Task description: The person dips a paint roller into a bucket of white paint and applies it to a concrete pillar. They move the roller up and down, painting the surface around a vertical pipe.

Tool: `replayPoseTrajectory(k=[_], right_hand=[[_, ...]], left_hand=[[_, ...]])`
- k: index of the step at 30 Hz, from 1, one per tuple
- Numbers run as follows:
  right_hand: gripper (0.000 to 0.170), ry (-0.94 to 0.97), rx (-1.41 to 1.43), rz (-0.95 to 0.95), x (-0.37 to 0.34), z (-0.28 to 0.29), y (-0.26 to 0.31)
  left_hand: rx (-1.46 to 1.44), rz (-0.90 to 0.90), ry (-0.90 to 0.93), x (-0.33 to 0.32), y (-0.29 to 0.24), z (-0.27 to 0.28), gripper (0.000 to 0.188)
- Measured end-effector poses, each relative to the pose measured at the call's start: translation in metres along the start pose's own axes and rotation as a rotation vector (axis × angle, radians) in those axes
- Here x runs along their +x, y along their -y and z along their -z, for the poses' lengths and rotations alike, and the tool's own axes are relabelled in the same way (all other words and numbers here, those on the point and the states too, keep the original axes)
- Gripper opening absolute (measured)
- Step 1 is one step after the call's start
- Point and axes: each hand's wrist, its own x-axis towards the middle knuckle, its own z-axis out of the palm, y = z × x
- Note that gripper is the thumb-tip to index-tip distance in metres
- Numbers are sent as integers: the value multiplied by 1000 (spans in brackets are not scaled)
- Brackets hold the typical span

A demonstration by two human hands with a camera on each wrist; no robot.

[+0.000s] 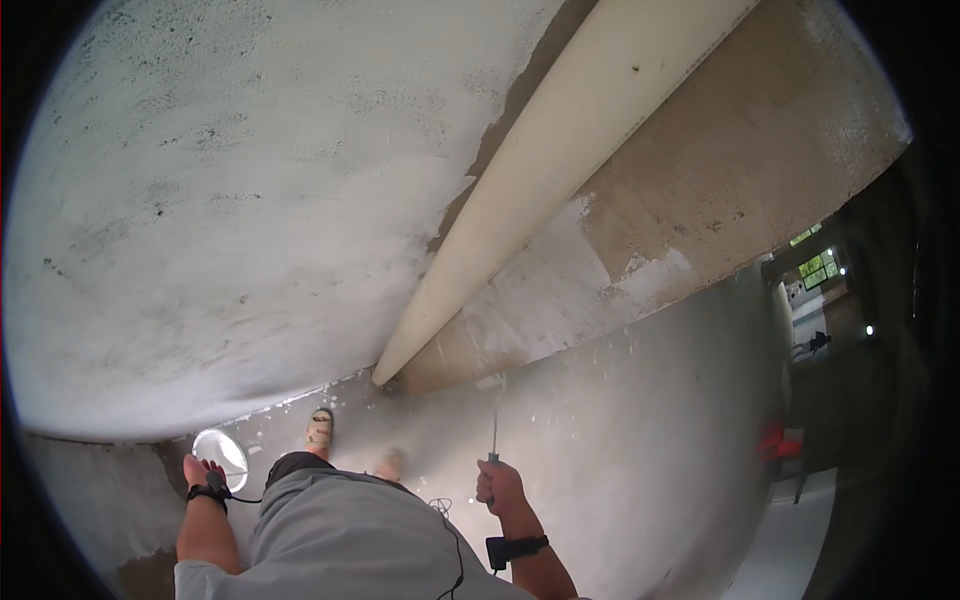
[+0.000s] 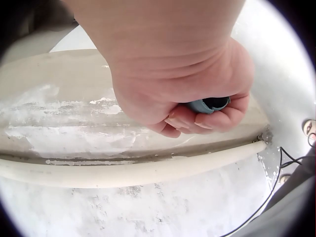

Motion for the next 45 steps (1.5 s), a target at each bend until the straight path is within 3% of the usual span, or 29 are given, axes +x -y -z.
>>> replayPoseTrajectory(k=[13,21,24,30,35,40,45], right_hand=[[17,-54,-268,62,-8,-1,-22],[23,-27,-152,71,26,-20,-12],[25,14,-93,66,40,-46,-5],[26,79,-62,124,93,-98,18],[24,116,-110,150,125,-123,42],[23,133,-68,83,125,-103,37],[23,45,-192,165,104,-51,12]], left_hand=[[105,15,48,20,1,20,40],[8,30,35,19,-12,42,41],[-67,-15,-55,-18,-16,41,39],[-109,-33,-92,-25,-29,65,31],[-132,-2,-81,8,-38,109,32],[-35,54,-89,5,-35,134,33],[91,121,-81,-15,-25,120,36]])
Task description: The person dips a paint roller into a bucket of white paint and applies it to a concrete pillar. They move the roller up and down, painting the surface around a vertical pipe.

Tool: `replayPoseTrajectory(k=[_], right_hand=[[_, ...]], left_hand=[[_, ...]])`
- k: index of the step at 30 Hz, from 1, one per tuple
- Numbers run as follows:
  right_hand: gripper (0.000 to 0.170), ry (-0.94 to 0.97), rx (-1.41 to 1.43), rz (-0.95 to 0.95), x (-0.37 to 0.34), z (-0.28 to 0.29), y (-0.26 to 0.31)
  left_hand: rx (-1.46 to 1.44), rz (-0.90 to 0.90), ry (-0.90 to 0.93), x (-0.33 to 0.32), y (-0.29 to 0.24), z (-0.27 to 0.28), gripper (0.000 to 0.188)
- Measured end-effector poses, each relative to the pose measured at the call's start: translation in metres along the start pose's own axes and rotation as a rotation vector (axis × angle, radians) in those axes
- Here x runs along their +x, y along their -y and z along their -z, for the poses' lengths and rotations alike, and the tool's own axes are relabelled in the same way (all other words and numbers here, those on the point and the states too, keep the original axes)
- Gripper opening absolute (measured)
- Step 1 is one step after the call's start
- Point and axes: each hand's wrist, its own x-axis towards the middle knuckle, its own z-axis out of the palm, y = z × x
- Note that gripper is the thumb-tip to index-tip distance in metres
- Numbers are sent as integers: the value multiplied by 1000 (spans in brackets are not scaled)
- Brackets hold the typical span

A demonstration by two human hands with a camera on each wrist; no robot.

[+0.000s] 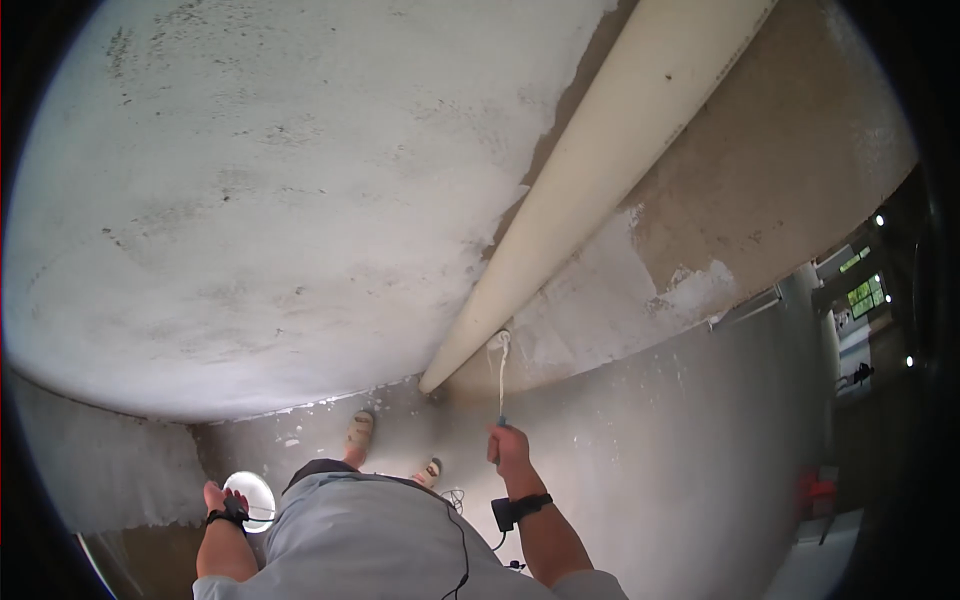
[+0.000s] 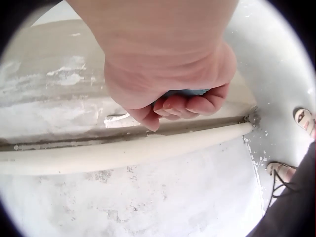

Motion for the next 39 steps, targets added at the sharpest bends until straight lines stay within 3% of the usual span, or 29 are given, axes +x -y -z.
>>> replayPoseTrajectory(k=[3,10,14,20,25,32,36,39], right_hand=[[22,28,139,-116,-28,32,-17],[22,-8,167,-136,-76,94,-60],[22,-35,96,-89,-84,92,-53],[19,-54,-112,-57,-67,62,-44],[18,13,128,-107,-39,42,-40],[19,11,-35,-19,14,-17,-5],[24,101,-59,45,50,-44,14],[30,98,37,-107,60,-62,15]], left_hand=[[35,41,55,11,0,-11,37],[-5,-53,61,-7,5,-51,33],[-39,-125,113,-30,14,-71,24],[-21,-165,194,-37,5,-84,27],[-81,-93,124,-20,-1,-63,23],[-191,66,38,33,7,11,26],[-240,27,-10,-6,21,37,28],[-284,-1,-29,-19,28,57,26]])
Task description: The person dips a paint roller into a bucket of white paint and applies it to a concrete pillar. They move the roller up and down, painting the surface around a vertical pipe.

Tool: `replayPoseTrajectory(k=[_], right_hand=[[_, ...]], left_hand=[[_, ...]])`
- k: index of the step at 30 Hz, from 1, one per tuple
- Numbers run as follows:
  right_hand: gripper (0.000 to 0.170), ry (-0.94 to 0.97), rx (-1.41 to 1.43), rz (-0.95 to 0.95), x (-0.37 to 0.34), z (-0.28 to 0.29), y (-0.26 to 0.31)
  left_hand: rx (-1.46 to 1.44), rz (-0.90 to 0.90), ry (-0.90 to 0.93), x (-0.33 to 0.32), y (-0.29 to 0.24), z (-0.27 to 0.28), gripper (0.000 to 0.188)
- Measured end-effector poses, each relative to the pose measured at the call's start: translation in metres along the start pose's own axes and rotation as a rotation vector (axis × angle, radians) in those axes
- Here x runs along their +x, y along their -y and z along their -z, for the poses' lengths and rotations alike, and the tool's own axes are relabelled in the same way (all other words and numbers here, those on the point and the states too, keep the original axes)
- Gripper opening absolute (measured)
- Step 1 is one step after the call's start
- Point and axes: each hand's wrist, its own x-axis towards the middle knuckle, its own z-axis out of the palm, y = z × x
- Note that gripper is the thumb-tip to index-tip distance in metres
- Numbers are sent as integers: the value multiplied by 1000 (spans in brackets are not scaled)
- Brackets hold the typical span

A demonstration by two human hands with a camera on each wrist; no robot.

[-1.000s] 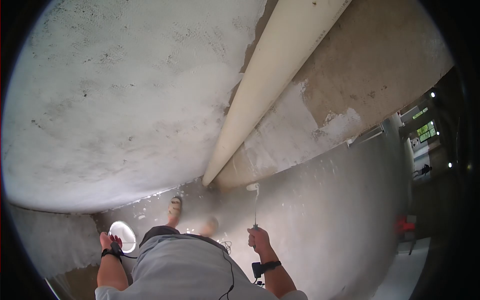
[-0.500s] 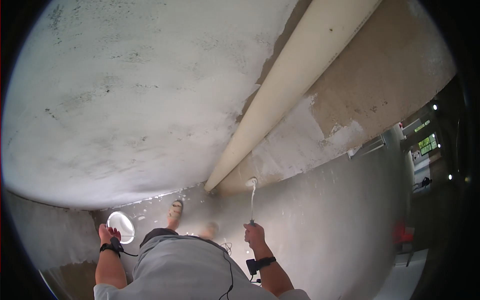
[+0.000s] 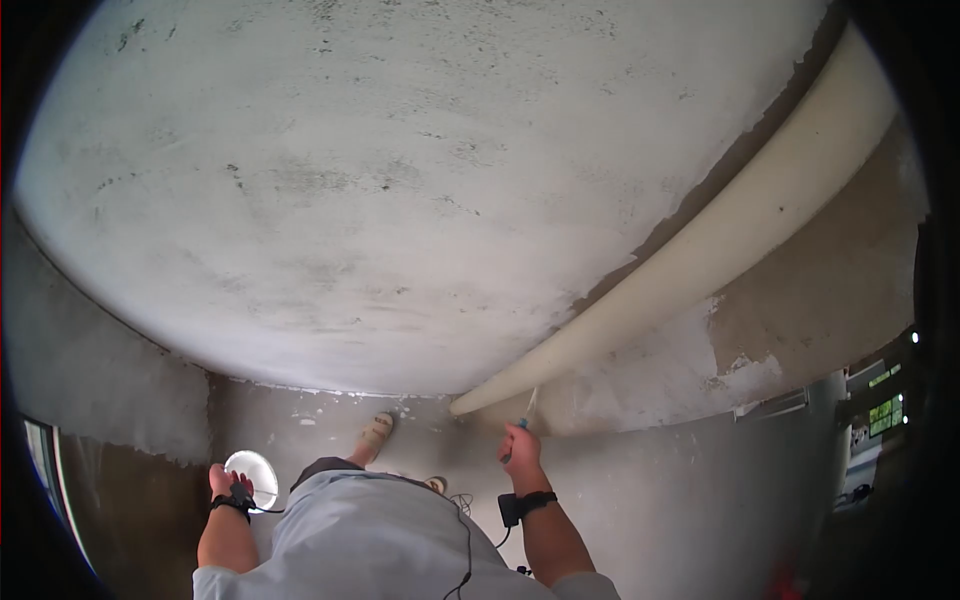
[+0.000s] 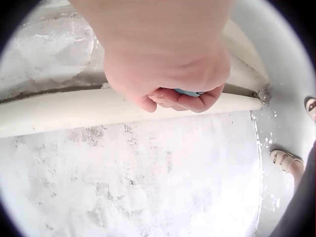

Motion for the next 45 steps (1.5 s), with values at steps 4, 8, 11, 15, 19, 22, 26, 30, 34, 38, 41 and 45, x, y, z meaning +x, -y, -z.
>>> replayPoseTrajectory(k=[4,8,11,15,19,22,26,30,34,38,41,45], right_hand=[[30,-7,48,-38,3,-1,-2],[29,0,-16,28,-4,18,1],[30,-48,-44,15,-20,31,-1],[29,-58,-54,60,-41,62,-25],[25,-112,-13,15,-68,91,-48],[24,-121,27,-7,-91,115,-67],[23,-110,-49,-5,-122,143,-79],[22,-160,-135,41,-140,162,-89],[22,-184,-170,58,-144,171,-99],[22,-166,-143,49,-137,167,-103],[23,-117,-173,48,-128,163,-100],[23,-103,-294,150,-112,152,-87]], left_hand=[[-56,30,-20,28,9,31,35],[-15,-35,-27,-3,13,28,29],[42,-15,-26,-5,15,15,28],[109,27,22,10,20,-5,26],[119,-124,-11,9,32,-34,27],[113,-137,-8,2,30,-58,28],[149,-174,45,1,38,-89,32],[216,-196,104,-13,48,-116,38],[263,-184,133,-8,48,-133,38],[287,-208,140,-27,54,-132,29],[251,-203,152,-35,57,-119,22],[248,-196,128,-47,62,-94,22]])
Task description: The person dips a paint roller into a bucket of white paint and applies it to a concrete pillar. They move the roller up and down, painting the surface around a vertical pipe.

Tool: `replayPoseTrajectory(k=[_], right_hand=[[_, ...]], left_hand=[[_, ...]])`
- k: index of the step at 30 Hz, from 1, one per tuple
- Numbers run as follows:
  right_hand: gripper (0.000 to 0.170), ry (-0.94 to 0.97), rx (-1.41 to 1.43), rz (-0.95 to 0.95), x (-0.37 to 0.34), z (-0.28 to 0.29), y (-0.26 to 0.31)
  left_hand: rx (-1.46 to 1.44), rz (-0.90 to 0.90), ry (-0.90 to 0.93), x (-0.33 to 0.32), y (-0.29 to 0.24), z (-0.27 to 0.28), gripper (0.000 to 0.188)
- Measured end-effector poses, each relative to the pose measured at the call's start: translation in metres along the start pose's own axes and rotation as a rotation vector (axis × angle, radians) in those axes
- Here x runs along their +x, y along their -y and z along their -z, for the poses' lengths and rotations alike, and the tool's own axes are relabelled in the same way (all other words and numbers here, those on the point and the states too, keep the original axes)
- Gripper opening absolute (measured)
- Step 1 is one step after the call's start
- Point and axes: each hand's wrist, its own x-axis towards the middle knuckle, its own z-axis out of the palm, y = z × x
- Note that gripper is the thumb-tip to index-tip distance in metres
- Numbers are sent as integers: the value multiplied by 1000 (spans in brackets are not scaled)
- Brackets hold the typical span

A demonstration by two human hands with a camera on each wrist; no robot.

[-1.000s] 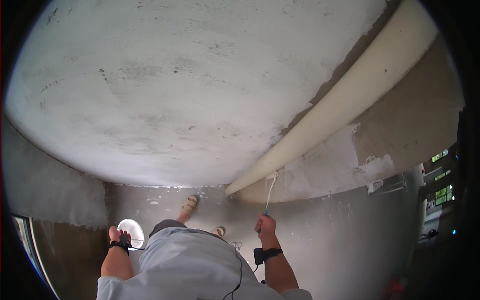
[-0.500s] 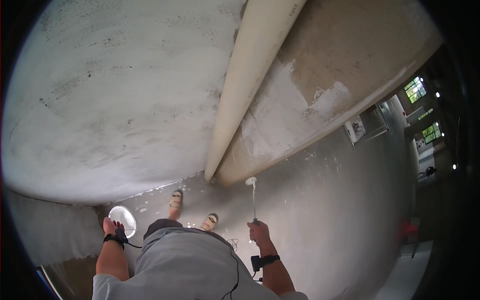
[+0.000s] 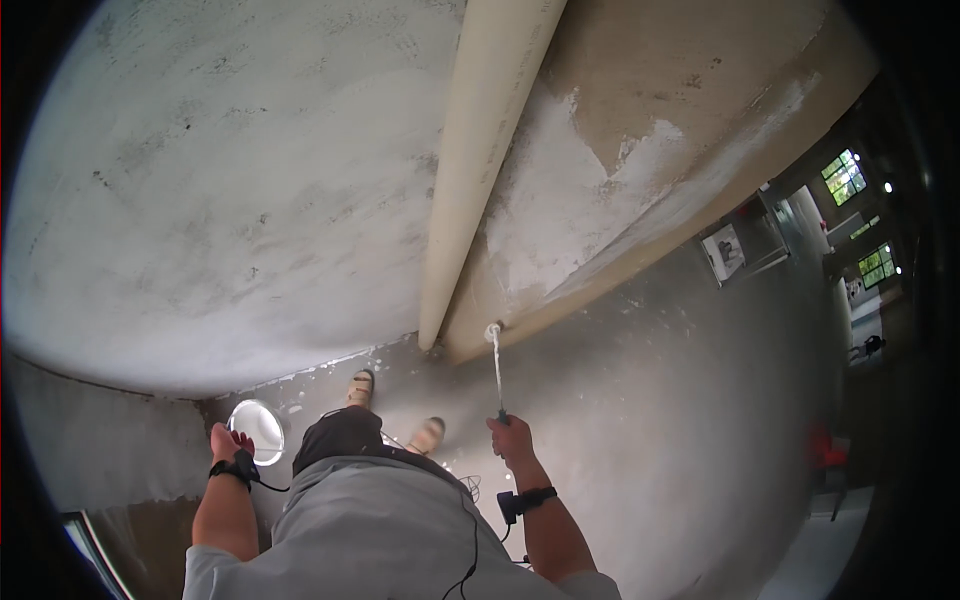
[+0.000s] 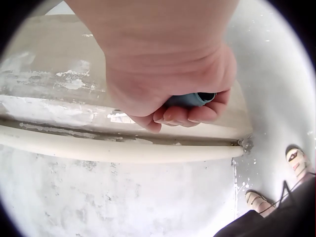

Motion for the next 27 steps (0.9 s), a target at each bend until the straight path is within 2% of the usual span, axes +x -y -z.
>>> replayPoseTrajectory(k=[5,7,13,17,20,23,27], right_hand=[[22,-1,23,55,12,-14,23],[23,-13,130,5,16,-24,30],[25,-13,157,28,37,-52,38],[24,-92,4,13,52,-74,64],[24,-187,-52,-88,58,-93,90],[24,-168,36,-121,69,-108,104],[24,-165,84,-139,88,-130,114]], left_hand=[[-3,56,-47,22,6,35,25],[-9,88,-66,40,5,51,26],[52,128,-124,68,-2,76,31],[-5,214,-112,79,-7,70,31],[-45,200,-133,68,-8,46,29],[-78,242,-143,75,-8,32,31],[-82,275,-133,92,-9,9,20]])
